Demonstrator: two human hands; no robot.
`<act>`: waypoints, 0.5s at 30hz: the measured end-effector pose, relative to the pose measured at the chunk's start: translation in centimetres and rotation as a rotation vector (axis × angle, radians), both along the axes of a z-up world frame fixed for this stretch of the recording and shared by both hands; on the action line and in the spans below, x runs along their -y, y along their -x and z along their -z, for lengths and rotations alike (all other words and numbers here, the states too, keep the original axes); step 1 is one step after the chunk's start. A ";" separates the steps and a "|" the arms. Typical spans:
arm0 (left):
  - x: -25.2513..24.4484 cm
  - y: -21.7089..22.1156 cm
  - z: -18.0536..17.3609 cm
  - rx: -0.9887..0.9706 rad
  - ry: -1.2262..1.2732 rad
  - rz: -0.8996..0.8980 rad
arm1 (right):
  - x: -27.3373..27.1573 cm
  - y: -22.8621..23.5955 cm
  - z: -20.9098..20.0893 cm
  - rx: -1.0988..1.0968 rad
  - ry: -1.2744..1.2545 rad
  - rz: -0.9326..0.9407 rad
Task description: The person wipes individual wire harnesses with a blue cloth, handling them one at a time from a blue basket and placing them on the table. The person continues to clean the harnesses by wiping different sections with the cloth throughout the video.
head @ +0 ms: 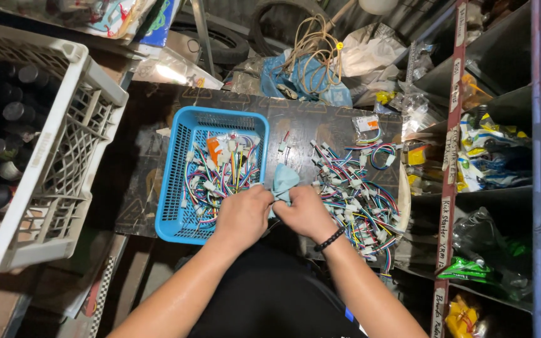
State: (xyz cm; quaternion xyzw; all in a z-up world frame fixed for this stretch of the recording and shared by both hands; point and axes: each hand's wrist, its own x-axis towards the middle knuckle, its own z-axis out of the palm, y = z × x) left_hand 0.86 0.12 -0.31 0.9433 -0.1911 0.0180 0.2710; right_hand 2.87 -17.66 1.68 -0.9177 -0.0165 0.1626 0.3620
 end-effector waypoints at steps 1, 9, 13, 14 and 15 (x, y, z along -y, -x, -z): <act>0.0 -0.1 0.2 0.002 0.001 0.001 | -0.1 0.1 -0.1 0.002 0.001 0.001; -0.3 0.1 0.8 -0.008 -0.034 0.007 | -0.2 0.2 0.3 -0.066 -0.017 0.029; -0.5 -0.4 0.8 0.010 -0.014 0.002 | -0.3 0.1 1.0 -0.056 -0.043 0.080; -0.4 -0.3 1.0 -0.003 -0.014 0.005 | -0.2 0.2 1.2 -0.073 -0.055 0.077; -0.4 -0.2 1.2 -0.016 -0.015 0.008 | 0.0 0.3 1.4 -0.091 -0.068 0.074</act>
